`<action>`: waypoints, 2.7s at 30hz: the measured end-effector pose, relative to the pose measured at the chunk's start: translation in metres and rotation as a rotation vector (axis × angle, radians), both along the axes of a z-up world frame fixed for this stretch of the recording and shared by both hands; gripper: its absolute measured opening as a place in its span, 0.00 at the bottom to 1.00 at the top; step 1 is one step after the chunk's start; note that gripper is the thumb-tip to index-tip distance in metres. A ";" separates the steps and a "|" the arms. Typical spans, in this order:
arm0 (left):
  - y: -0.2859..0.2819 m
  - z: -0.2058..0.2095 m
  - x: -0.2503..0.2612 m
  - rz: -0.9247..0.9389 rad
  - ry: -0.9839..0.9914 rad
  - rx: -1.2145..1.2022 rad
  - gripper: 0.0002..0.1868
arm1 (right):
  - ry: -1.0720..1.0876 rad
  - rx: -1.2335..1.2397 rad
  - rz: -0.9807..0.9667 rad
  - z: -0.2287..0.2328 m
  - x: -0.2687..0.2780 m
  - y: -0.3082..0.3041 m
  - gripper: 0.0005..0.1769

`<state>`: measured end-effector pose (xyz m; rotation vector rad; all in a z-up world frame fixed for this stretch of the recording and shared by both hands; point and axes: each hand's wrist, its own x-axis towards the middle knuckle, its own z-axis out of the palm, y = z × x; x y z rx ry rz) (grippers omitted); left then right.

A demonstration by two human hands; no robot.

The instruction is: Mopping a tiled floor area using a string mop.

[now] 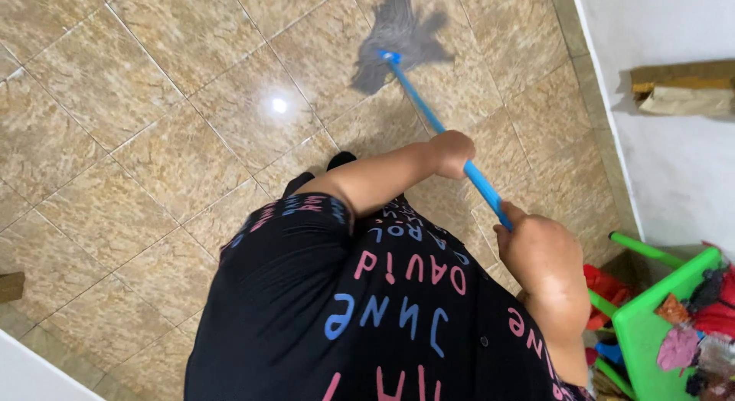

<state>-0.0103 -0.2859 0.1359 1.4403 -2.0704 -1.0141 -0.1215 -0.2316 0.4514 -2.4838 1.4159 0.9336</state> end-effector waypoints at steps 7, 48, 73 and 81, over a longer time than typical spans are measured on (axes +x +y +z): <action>-0.022 -0.047 0.124 0.189 -0.071 0.050 0.10 | -0.087 -0.005 0.193 -0.028 0.101 -0.036 0.21; -0.016 -0.032 0.218 0.708 -0.177 0.208 0.37 | -0.352 0.085 0.489 -0.256 0.217 -0.139 0.16; -0.002 -0.019 0.021 0.008 0.158 -0.181 0.52 | -0.069 0.006 0.130 -0.040 0.010 -0.083 0.24; 0.068 -0.027 0.178 0.742 -0.086 0.307 0.49 | -0.187 0.137 0.571 -0.181 0.176 -0.059 0.21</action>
